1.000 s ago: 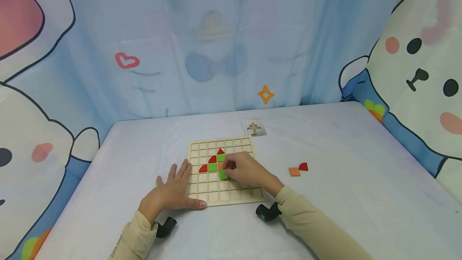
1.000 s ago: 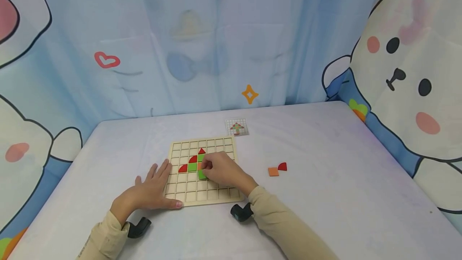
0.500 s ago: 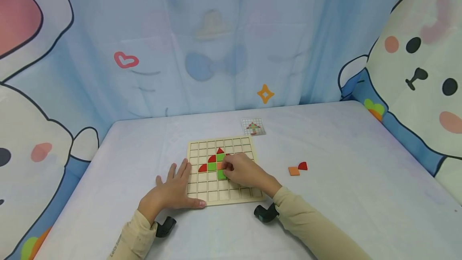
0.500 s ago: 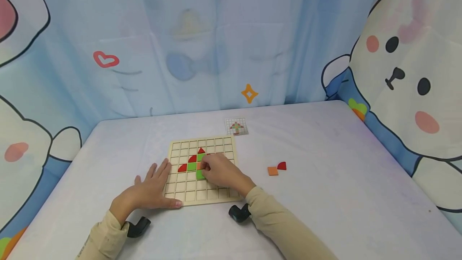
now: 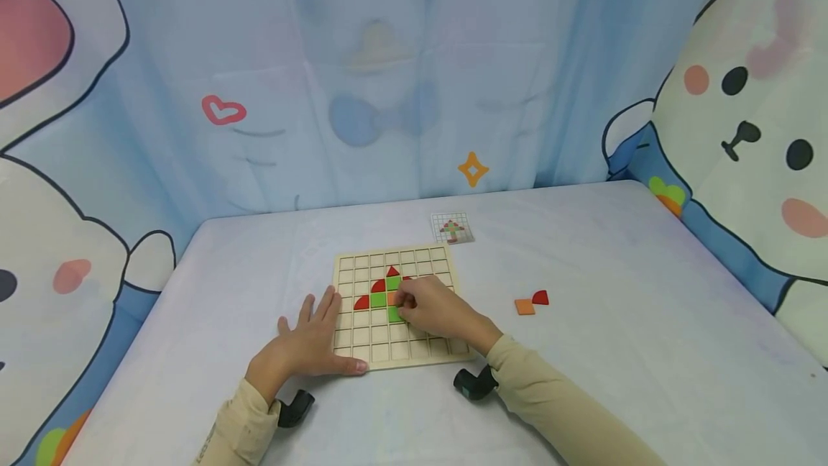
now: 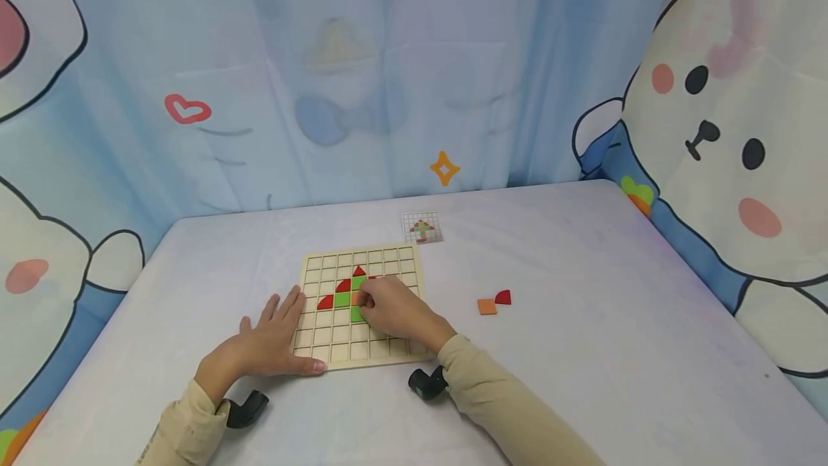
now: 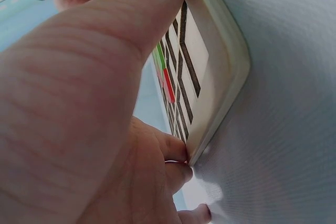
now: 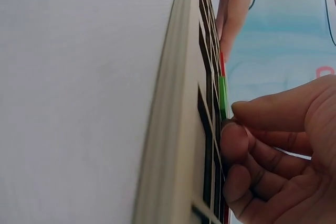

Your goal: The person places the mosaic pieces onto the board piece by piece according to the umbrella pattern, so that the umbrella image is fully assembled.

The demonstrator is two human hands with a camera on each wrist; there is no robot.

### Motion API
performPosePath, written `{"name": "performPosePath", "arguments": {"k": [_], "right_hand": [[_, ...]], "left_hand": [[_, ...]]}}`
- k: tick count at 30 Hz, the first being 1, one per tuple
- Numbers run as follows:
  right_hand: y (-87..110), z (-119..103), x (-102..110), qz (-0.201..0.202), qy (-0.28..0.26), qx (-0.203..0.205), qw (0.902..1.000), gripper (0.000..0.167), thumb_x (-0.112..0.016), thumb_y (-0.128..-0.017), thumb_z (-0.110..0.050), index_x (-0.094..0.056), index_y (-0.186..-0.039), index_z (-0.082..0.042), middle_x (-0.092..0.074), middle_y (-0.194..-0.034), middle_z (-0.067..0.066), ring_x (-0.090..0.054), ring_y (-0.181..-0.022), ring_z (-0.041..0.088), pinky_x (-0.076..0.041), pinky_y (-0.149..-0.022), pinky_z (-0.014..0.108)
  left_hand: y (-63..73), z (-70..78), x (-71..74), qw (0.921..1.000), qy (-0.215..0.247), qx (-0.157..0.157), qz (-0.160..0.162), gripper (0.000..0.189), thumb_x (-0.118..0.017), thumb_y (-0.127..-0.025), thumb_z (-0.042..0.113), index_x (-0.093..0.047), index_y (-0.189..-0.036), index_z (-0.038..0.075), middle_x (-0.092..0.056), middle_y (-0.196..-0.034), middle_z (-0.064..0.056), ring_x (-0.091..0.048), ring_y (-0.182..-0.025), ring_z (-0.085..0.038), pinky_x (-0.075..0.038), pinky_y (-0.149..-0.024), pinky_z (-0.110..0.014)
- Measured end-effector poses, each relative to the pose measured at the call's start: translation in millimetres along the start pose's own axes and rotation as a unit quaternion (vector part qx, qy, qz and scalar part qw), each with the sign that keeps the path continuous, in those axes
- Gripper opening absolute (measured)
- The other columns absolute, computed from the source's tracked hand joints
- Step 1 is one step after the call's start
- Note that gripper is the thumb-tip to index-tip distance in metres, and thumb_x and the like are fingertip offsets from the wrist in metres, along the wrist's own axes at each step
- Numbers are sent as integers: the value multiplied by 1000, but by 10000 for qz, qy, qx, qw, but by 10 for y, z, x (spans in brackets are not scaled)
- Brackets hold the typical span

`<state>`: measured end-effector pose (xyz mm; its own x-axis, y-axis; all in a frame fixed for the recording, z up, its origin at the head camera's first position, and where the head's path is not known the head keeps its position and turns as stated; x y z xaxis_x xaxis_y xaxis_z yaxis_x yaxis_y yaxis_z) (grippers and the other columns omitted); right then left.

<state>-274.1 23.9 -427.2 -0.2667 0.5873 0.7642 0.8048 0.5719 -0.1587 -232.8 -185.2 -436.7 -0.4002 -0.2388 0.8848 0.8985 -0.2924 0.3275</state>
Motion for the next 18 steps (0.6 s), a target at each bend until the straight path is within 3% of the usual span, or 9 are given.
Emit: {"name": "performPosePath", "arguments": {"k": [8, 18], "right_hand": [[99, 43, 115, -27, -196, 19, 9998, 6, -71, -99, -2, -76, -101, -6, -68, -87, -8, -59, -77, 9, -53, -73, 28], [343, 183, 481, 240, -125, -1, 9996, 6, -71, -101, -6, -76, -105, -5, -68, -88, -9, -61, -83, 10, -54, -76, 31]], "left_hand": [[16, 15, 7, 10000, 11, -12, 20, 134, -86, -80, 67, -14, -170, -1, -5, -178, -20, -4, -160, -52, -12, -112, -86], [17, 23, 6, 10000, 50, 5, 56, 134, -87, -79, 66, -15, -170, -1, -5, -178, -20, -4, -160, -52, -10, -112, -86]]}}
Point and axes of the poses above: each hand's wrist, its own y-axis away from the middle knuckle, its own x-axis out of the back of the hand, z = x × y, the point moved 5 cm from there along -y, towards the middle knuckle
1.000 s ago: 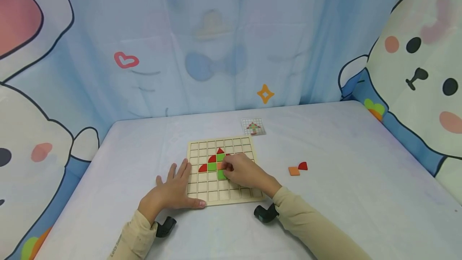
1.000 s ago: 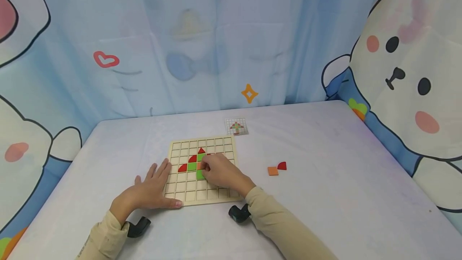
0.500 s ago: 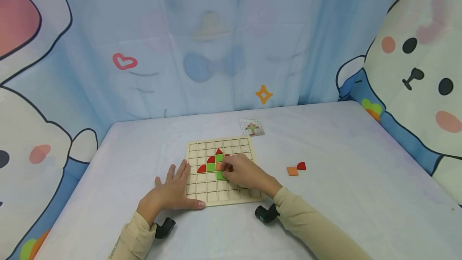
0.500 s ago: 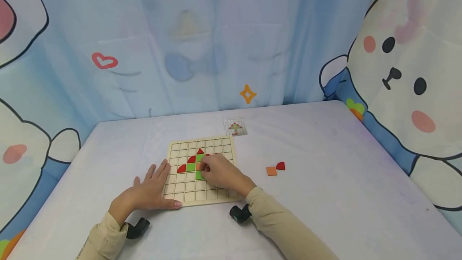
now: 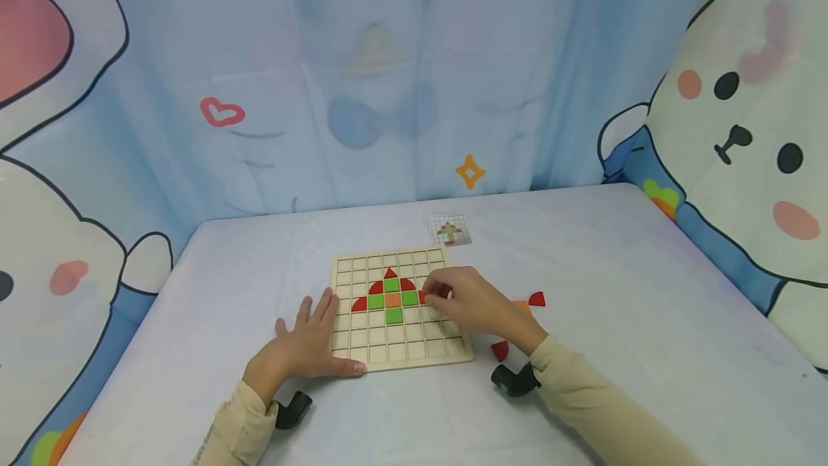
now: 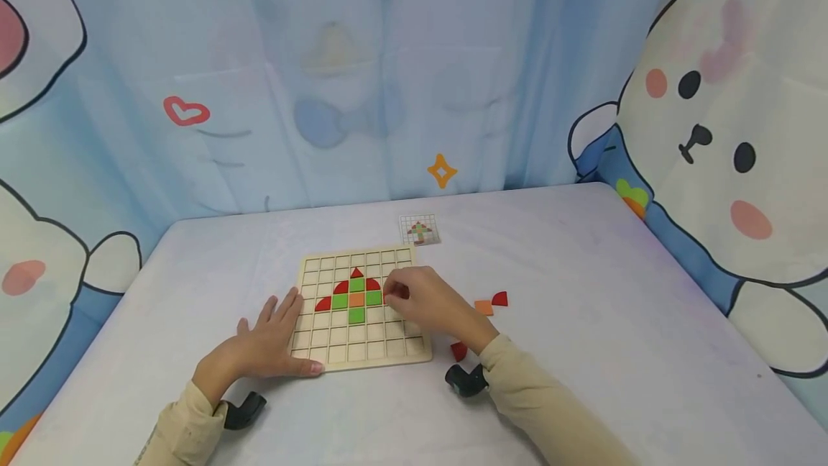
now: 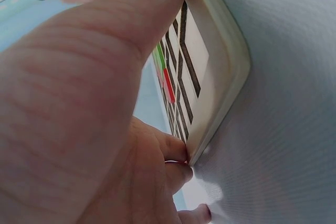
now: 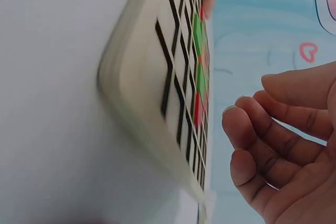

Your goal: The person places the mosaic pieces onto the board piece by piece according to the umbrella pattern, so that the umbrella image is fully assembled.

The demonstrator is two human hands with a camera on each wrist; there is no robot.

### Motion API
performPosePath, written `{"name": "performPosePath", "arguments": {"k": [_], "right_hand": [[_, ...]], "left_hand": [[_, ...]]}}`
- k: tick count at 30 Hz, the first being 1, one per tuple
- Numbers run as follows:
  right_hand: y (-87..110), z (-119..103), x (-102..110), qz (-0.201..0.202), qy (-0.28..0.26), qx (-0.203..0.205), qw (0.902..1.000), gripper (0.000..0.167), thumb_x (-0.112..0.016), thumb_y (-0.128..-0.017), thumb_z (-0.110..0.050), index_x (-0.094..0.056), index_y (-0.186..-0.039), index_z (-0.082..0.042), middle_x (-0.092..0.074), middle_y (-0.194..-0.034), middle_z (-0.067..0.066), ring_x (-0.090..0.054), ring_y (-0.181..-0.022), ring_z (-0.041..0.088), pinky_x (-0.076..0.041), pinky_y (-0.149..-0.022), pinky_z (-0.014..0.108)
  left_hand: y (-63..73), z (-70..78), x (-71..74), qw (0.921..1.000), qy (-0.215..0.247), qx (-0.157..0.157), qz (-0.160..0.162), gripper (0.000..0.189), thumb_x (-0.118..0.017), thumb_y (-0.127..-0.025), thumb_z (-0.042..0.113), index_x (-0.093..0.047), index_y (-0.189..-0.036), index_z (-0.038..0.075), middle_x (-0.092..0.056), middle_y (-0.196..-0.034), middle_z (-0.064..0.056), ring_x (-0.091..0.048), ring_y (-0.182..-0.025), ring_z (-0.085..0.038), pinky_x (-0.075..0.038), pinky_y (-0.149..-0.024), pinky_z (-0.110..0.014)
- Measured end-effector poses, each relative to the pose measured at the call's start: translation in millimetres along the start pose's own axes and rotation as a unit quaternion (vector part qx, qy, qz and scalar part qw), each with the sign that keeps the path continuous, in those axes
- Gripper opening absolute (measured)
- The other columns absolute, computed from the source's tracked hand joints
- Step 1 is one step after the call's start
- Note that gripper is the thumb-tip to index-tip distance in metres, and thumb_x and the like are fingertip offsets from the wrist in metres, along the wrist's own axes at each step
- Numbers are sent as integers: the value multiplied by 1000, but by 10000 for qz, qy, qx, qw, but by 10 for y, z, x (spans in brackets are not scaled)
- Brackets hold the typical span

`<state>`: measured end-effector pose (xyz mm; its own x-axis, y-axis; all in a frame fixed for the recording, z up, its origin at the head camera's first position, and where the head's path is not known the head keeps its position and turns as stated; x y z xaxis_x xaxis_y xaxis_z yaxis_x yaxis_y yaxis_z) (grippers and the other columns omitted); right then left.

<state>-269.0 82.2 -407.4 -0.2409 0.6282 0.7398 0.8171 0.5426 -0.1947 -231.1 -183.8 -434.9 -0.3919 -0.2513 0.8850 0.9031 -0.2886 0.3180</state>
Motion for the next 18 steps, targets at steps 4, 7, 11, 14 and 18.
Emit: {"name": "performPosePath", "arguments": {"k": [4, 7, 11, 14, 18], "right_hand": [[122, 106, 156, 145, 168, 144, 9997, 7, -72, -100, -6, -77, -105, -7, -68, -91, -10, -62, -86, 11, -53, -75, 33], [229, 203, 272, 223, 362, 96, 9990, 9, -74, -99, -6, -76, -107, -8, -68, -95, -9, -63, -90, 13, -53, -78, 36], [363, 327, 425, 159, 599, -219, 9978, 15, -77, -98, -8, -76, -113, -7, -71, -106, -2, -63, -100, 20, -55, -88, 46], [450, 399, 536, 29, 773, -387, 9963, 20, -78, -97, -8, -76, -117, -6, -72, -113, 3, -63, -108, 25, -54, -95, 51], [552, 485, 657, -196, 976, -581, 9933, 25, -80, -95, -9, -76, -119, -5, -71, -112, 2, -60, -109, 28, -55, -92, 49]], "left_hand": [[-1, -9, -5, 10000, 15, -16, -11, 134, -87, -79, 66, -15, -170, -1, -5, -178, -20, -4, -160, -52, -10, -112, -86], [-11, -25, -21, 10000, 26, -33, -6, 135, -87, -79, 67, -15, -170, -1, -5, -178, -20, -5, -160, -53, -10, -112, -86], [-25, -44, -36, 10000, 19, -44, 10, 135, -87, -79, 67, -15, -170, -2, -6, -178, -20, -5, -160, -53, -10, -112, -86], [-31, -50, -38, 10000, 20, -51, 10, 135, -87, -79, 68, -15, -170, -2, -5, -178, -20, -5, -160, -53, -10, -112, -86], [-32, -48, -31, 10000, 14, -66, 4, 134, -86, -80, 68, -14, -170, -2, -5, -178, -20, -4, -160, -52, -9, -112, -86]]}}
Point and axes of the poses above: each hand's wrist, its own y-axis away from the middle knuckle, its own x-axis out of the back of the hand, z = x × y, the point moved 5 cm from there along -y, towards the middle knuckle
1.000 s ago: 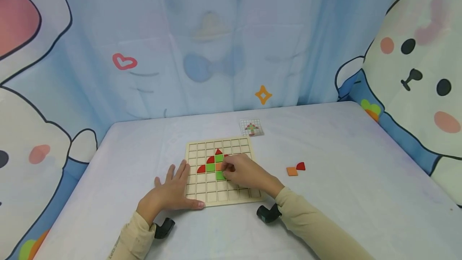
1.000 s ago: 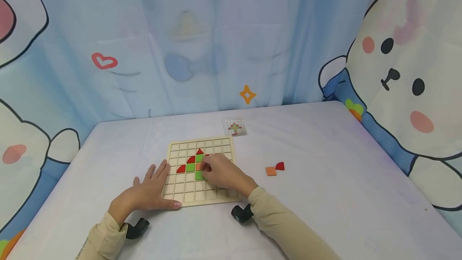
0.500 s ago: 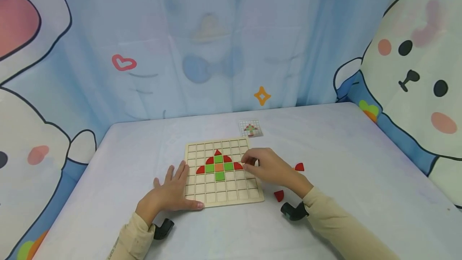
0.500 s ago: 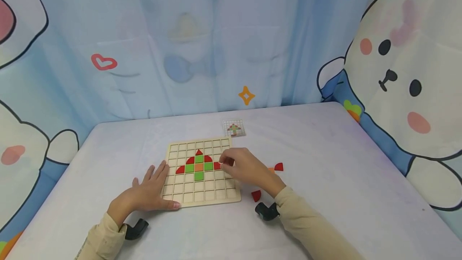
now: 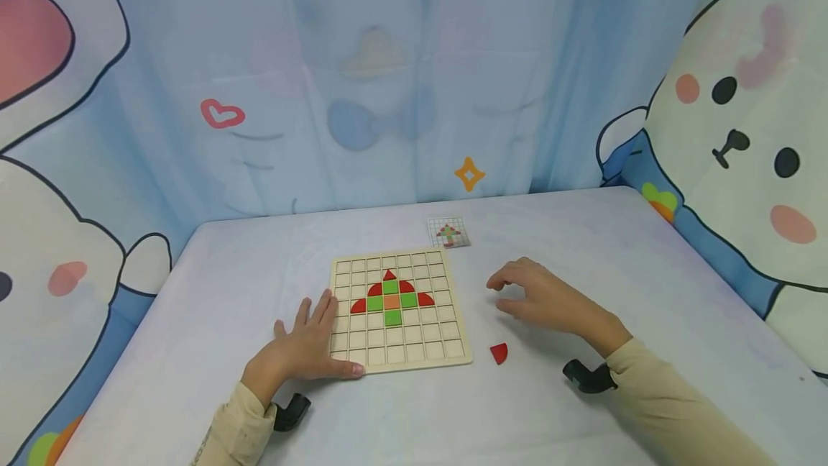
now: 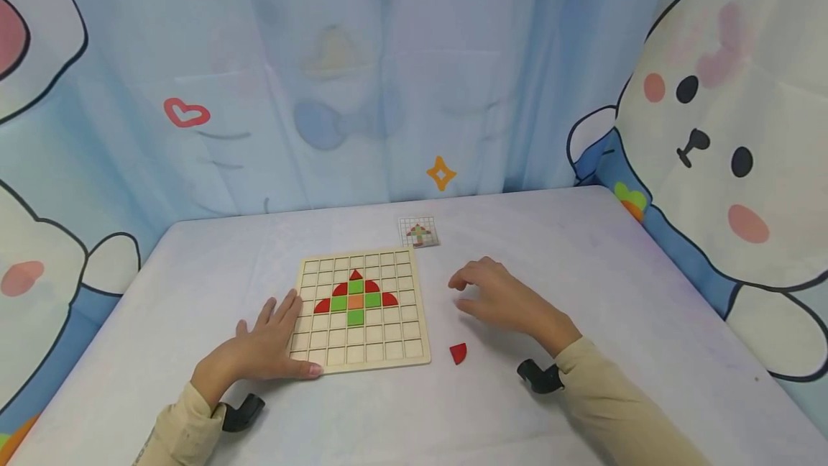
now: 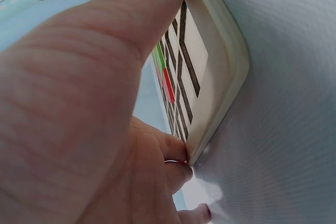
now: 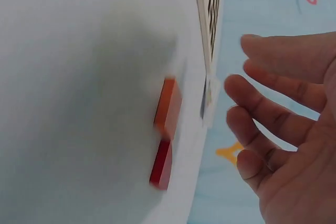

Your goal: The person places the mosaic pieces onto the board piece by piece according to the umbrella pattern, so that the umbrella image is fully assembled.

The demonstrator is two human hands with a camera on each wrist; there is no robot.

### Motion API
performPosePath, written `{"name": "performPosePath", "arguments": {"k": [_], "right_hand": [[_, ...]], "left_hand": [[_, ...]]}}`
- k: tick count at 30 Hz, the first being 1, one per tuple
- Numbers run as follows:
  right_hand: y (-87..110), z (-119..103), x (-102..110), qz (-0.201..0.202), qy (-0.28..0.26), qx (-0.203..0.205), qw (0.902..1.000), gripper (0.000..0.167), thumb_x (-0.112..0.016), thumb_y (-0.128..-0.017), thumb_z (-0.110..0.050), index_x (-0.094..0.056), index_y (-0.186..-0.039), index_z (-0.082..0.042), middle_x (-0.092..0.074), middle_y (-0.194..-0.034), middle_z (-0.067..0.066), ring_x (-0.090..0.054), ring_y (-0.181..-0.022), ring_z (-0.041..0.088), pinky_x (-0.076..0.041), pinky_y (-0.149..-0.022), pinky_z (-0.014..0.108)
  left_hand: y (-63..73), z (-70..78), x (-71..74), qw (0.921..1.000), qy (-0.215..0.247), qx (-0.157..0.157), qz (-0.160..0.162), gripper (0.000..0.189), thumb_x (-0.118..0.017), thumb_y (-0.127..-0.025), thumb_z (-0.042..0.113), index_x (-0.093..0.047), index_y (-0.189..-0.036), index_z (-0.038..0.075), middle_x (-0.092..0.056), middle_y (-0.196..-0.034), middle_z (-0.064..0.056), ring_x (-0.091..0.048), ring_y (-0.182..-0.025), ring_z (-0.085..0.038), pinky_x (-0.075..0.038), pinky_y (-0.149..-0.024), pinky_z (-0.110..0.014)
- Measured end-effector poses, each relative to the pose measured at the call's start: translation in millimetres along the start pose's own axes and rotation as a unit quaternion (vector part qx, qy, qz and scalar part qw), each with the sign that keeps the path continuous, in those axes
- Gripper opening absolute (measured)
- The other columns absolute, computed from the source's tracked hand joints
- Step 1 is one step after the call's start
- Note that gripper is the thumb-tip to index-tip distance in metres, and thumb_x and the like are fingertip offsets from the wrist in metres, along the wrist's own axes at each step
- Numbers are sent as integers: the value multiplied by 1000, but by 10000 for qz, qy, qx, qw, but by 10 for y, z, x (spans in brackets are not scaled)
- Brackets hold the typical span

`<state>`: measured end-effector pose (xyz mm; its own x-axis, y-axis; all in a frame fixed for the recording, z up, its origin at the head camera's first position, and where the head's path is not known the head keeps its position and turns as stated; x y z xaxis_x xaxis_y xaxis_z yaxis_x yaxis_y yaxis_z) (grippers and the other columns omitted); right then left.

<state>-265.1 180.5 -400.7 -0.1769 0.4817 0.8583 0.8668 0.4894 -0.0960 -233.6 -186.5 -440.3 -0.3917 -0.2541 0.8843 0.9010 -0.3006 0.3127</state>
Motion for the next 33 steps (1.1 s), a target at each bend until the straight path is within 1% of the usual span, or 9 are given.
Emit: {"name": "performPosePath", "arguments": {"k": [3, 6, 10, 13, 18, 21, 25, 28, 33], "right_hand": [[50, 87, 27, -182, 154, -134, 9996, 27, -82, -93, -10, -76, -119, -5, -70, -108, -1, -57, -106, 26, -56, -87, 44], [74, 159, 18, -293, 376, -134, 9988, 25, -86, -91, -11, -77, -114, -7, -69, -103, -5, -56, -102, 23, -56, -84, 40], [85, 234, -41, -434, 789, -19, 9959, 19, -87, -89, -7, -77, -104, -10, -64, -95, -6, -52, -95, 21, -52, -80, 37], [89, 264, -74, -498, 949, 4, 9942, 19, -87, -88, -3, -74, -100, -11, -59, -92, -7, -49, -93, 20, -50, -78, 35], [83, 257, -70, -536, 822, -81, 9951, 22, -86, -88, -1, -68, -97, -11, -56, -87, -6, -49, -91, 20, -51, -76, 34], [80, 249, -71, -637, 691, -196, 9954, 21, -85, -89, -1, -69, -100, -11, -57, -89, -5, -51, -92, 20, -52, -78, 34], [81, 236, -77, -756, 643, -303, 9946, 21, -84, -90, -2, -71, -104, -11, -58, -91, -5, -52, -93, 20, -53, -79, 35], [79, 224, -79, -789, 722, -299, 9938, 21, -85, -90, -3, -69, -100, -12, -56, -90, -4, -51, -92, 20, -53, -78, 34], [64, 199, -86, -771, 788, -231, 9936, 27, -86, -88, -1, -63, -97, -12, -54, -87, -4, -51, -86, 17, -52, -75, 32]], "left_hand": [[4, 1, 4, 10000, -9, -12, -3, 134, -85, -80, 69, -14, -170, -2, -4, -178, -20, -4, -160, -52, -9, -112, -86], [5, -5, 2, 10000, -17, -2, -19, 135, -85, -80, 69, -13, -170, -2, -3, -178, -20, -3, -160, -52, -9, -112, -86], [11, -9, 3, 10000, 5, 20, -36, 134, -85, -81, 68, -13, -170, -2, -4, -178, -20, -3, -160, -52, -9, -112, -86], [7, -5, 2, 10000, 37, 27, -28, 134, -86, -80, 68, -14, -170, -2, -4, -178, -20, -3, -160, -52, -10, -112, -86], [5, 11, 10, 10000, 49, 49, -13, 134, -86, -80, 67, -14, -170, -1, -4, -178, -20, -3, -160, -52, -10, -112, -86], [7, 13, 9, 10000, 36, 77, -39, 134, -86, -80, 67, -14, -170, -1, -4, -178, -19, -3, -160, -51, -10, -112, -86], [7, 14, 10, 10000, -5, 81, -50, 135, -86, -80, 67, -13, -170, -1, -4, -178, -19, -3, -160, -51, -10, -112, -86], [3, 13, 11, 10000, -37, 64, -40, 135, -86, -80, 67, -13, -170, -1, -4, -178, -19, -3, -160, -51, -11, -112, -86], [2, 11, 8, 10000, -47, 46, -31, 134, -86, -80, 67, -13, -170, -1, -4, -178, -19, -4, -160, -51, -11, -112, -86]]}}
Point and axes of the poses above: each hand's wrist, its own y-axis away from the middle knuckle, its own x-axis out of the back of the hand, z = x × y, the point moved 5 cm from there along -y, towards the middle knuckle
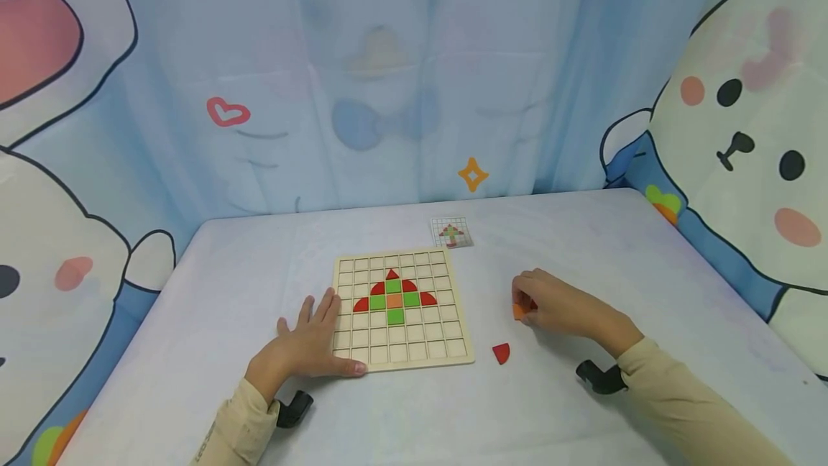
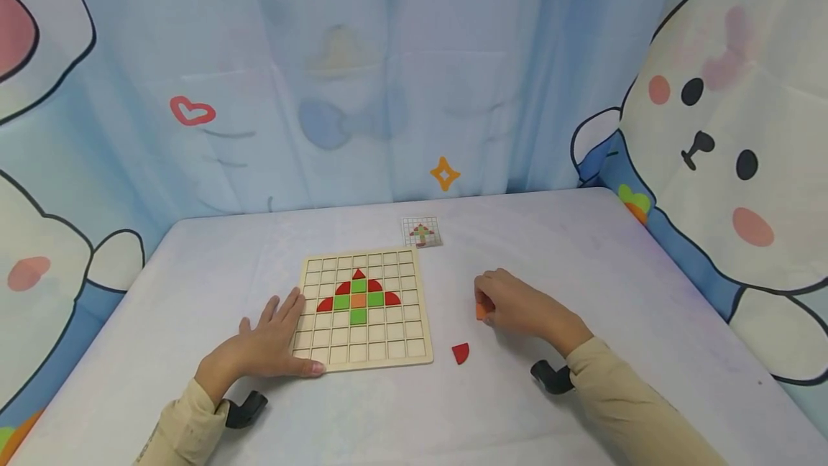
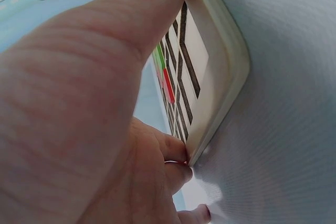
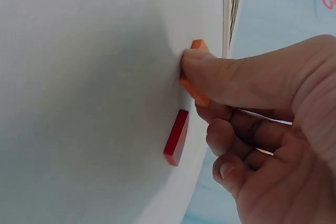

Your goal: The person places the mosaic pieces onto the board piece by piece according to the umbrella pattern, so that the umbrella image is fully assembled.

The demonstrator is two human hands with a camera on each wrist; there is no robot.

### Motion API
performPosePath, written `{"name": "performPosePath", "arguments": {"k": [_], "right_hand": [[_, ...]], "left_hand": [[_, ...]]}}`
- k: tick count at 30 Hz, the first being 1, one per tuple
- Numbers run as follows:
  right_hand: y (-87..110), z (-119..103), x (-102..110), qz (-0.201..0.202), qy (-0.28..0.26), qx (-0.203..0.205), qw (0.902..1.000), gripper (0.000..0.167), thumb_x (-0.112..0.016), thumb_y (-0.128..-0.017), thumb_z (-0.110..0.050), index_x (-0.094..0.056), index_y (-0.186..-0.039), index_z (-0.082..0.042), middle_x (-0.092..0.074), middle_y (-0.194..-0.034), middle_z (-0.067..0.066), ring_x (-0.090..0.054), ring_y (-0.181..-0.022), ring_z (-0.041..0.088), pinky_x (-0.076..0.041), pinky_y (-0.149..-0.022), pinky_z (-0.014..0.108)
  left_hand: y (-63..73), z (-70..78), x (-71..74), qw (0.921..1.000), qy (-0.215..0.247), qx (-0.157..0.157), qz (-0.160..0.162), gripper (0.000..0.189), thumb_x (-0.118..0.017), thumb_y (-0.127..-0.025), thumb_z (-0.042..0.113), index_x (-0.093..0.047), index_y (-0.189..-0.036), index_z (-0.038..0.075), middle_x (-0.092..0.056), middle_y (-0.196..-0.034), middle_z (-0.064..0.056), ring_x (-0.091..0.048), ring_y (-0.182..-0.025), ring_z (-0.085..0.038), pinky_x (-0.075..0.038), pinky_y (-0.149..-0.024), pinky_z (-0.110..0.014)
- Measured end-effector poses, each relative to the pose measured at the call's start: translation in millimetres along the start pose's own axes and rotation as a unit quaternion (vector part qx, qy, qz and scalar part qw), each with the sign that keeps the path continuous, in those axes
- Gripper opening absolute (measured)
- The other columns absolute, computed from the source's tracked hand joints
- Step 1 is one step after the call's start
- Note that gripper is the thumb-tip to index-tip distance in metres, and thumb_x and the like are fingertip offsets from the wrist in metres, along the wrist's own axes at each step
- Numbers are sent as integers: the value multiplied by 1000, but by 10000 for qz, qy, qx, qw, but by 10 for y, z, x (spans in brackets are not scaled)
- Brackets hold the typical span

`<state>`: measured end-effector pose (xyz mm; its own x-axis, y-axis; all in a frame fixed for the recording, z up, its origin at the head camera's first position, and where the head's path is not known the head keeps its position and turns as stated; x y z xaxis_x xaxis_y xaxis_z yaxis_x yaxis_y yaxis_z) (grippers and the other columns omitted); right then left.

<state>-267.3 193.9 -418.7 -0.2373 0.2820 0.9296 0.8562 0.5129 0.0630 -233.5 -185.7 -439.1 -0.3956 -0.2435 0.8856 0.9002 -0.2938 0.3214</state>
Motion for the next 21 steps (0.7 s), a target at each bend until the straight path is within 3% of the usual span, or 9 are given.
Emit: {"name": "performPosePath", "arguments": {"k": [5, 10, 14, 18, 21], "right_hand": [[-14, -47, 19, 2, -143, 105, 9998, 28, -86, -88, 0, -61, -93, -12, -54, -83, -5, -52, -78, 14, -51, -70, 30], [-18, -101, 64, 109, -349, 277, 9989, 21, -81, -92, 4, -69, -88, -14, -59, -80, -8, -55, -78, 13, -53, -72, 32], [-34, -138, 105, 217, -568, 219, 9979, 9, -80, -93, 1, -79, -96, -7, -70, -88, -5, -61, -81, 15, -59, -78, 35], [-61, -190, 107, 246, -1189, 101, 9926, 14, -78, -96, -1, -81, -110, 1, -75, -95, 0, -65, -80, 15, -60, -75, 33], [-88, -232, 93, 260, -1790, 98, 9834, 14, -74, -98, 2, -79, -111, 2, -75, -91, 1, -67, -75, 15, -60, -70, 30]], "left_hand": [[-7, -7, -1, 10000, -10, -16, 5, 134, -86, -80, 68, -14, -170, 0, -4, -178, -19, -4, -160, -51, -12, -111, -86], [-7, -12, -9, 10000, -32, 3, 3, 134, -85, -80, 68, -14, -170, -1, -4, -179, -19, -4, -160, -51, -12, -112, -86], [-9, -13, -9, 10000, -45, 5, 13, 134, -86, -80, 68, -14, -170, -1, -4, -179, -19, -4, -160, -51, -11, -112, -86], [-5, -12, -8, 10000, -63, 11, 8, 134, -85, -80, 68, -14, -170, 0, -4, -179, -18, -4, -160, -51, -12, -112, -86], [-5, -7, -6, 10000, -28, 19, 8, 134, -86, -80, 68, -14, -171, 0, -4, -179, -18, -4, -161, -50, -11, -112, -86]]}}
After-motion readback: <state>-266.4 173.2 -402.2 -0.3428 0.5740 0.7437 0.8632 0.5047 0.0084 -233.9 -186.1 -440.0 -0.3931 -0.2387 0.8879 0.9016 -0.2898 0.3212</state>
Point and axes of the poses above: each hand's wrist, its own y-axis away from the middle knuckle, its own x-axis out of the back of the hand, z = x × y, the point moved 5 cm from there along -y, towards the middle knuckle
